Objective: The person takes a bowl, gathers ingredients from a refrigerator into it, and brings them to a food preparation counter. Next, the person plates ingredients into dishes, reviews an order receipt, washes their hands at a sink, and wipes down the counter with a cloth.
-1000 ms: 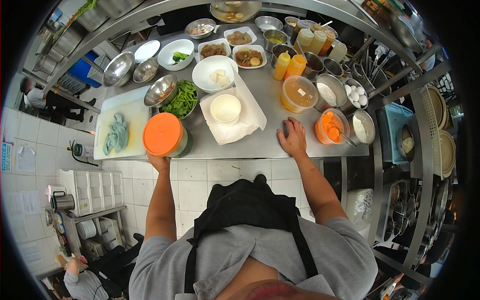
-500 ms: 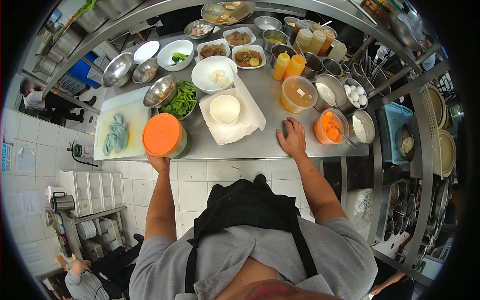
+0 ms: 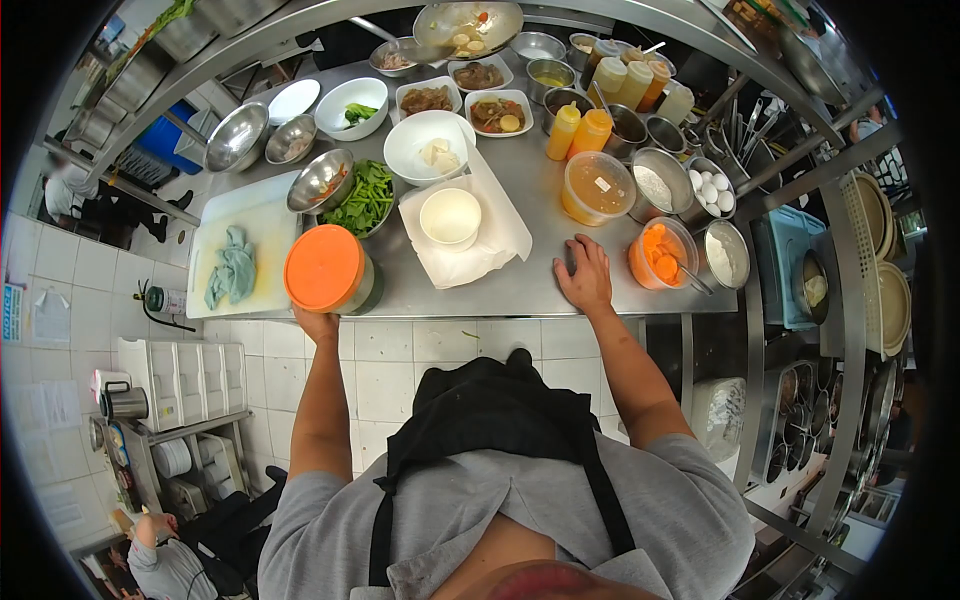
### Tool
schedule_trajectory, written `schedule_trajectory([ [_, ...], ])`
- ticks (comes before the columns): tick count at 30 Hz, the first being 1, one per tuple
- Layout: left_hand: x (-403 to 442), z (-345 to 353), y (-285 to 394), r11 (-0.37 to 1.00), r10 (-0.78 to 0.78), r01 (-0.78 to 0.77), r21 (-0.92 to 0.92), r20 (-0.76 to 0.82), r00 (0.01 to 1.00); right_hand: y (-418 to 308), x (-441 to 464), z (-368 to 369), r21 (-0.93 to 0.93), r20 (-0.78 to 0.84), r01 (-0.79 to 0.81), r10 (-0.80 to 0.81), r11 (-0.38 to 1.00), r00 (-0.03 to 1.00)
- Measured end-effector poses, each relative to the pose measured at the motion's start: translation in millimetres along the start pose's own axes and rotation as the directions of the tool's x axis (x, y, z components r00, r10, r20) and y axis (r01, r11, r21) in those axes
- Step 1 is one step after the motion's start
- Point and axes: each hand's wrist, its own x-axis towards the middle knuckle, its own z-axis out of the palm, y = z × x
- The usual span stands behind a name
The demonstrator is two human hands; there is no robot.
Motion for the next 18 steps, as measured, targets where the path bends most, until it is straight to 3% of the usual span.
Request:
schedule_trajectory([
  [4, 1, -2, -4, 0.994, 0.073, -0.074, 0.085, 0.014, 0.997, -1, 0, -1, -0.002, 0.005, -0.007, 0.007, 1.0, 1.0],
  [6, -1, 2, 0, 0.984, -0.05, 0.052, -0.17, 0.017, 0.999, -1, 0, -1, -0.002, 0.004, -0.006, 0.006, 1.0, 1.0],
  [9, -8, 12, 14, 0.948, -0.12, 0.117, -0.296, 0.008, 0.993, -1, 0, -1, -0.003, 0.004, -0.004, 0.004, 1.0, 1.0],
  [16, -19, 19, 26, 0.943, -0.159, 0.143, -0.299, -0.029, 0.987, -1, 0, -1, -0.004, 0.011, -0.007, 0.007, 1.0, 1.0],
  [18, -15, 15, 18, 0.974, -0.063, 0.061, -0.216, -0.004, 0.998, 0, 0, 0, -0.005, 0.012, -0.006, 0.006, 1.0, 1.0],
])
